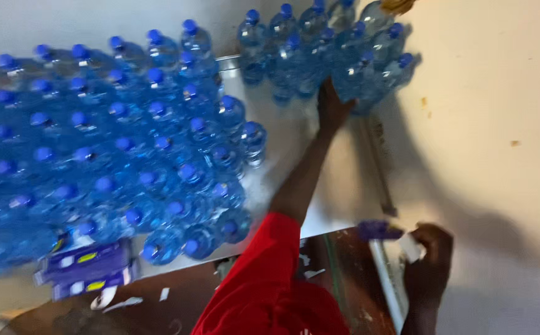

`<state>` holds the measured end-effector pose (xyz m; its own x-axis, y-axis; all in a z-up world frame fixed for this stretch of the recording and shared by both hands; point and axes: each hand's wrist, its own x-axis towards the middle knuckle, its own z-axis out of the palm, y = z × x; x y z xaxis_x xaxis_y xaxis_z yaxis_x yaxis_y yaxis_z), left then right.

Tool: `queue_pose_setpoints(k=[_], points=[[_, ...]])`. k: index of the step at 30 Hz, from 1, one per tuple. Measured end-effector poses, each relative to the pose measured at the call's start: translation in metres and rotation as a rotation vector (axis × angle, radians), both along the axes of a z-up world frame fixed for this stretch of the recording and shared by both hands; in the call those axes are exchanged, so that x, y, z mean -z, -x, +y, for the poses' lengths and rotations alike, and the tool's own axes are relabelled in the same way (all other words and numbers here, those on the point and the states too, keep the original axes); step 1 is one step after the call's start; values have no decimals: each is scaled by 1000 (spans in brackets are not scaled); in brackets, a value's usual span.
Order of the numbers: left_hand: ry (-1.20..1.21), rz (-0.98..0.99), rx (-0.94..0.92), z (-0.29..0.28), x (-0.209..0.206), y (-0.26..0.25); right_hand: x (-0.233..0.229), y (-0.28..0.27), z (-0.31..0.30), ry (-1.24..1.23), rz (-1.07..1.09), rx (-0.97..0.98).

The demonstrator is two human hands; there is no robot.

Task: The person repeatedly picks up water bottles from a large group on a table, applies a purple label to each bottle, and places the labeled bottle back into the group. The person handles the bottles and labels by hand.

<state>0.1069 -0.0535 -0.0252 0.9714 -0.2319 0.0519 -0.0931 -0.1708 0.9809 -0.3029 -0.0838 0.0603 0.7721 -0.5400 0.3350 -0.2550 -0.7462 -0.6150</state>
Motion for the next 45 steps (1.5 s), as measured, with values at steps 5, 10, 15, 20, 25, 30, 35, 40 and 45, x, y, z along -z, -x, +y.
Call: queue_pose_setpoints(k=[5,10,15,20,25,30,35,40,45], points=[[-327,-260,73,-27,14,-46,7,24,8,-468,336,498],[-325,-66,103,30,38,-1,19,19,4,-630,284,384],[-442,392,180,97,80,83,91,-34,11,-670,367,308],[-416,126,117,131,92,145,148,-121,52,-1546,-306,462],[188,313,140,155,79,203,148,-130,101,-1429,-375,609],[524,778,116,178,89,238,169,-105,108,-1117,-47,549],[246,822,-336,186,107,248,156,-89,138,-1138,-85,611],[295,762,-319,202,109,244,195,-73,111,-1478,-435,506],[318,770,-302,201,108,233,199,-79,106,-1445,-368,556]])
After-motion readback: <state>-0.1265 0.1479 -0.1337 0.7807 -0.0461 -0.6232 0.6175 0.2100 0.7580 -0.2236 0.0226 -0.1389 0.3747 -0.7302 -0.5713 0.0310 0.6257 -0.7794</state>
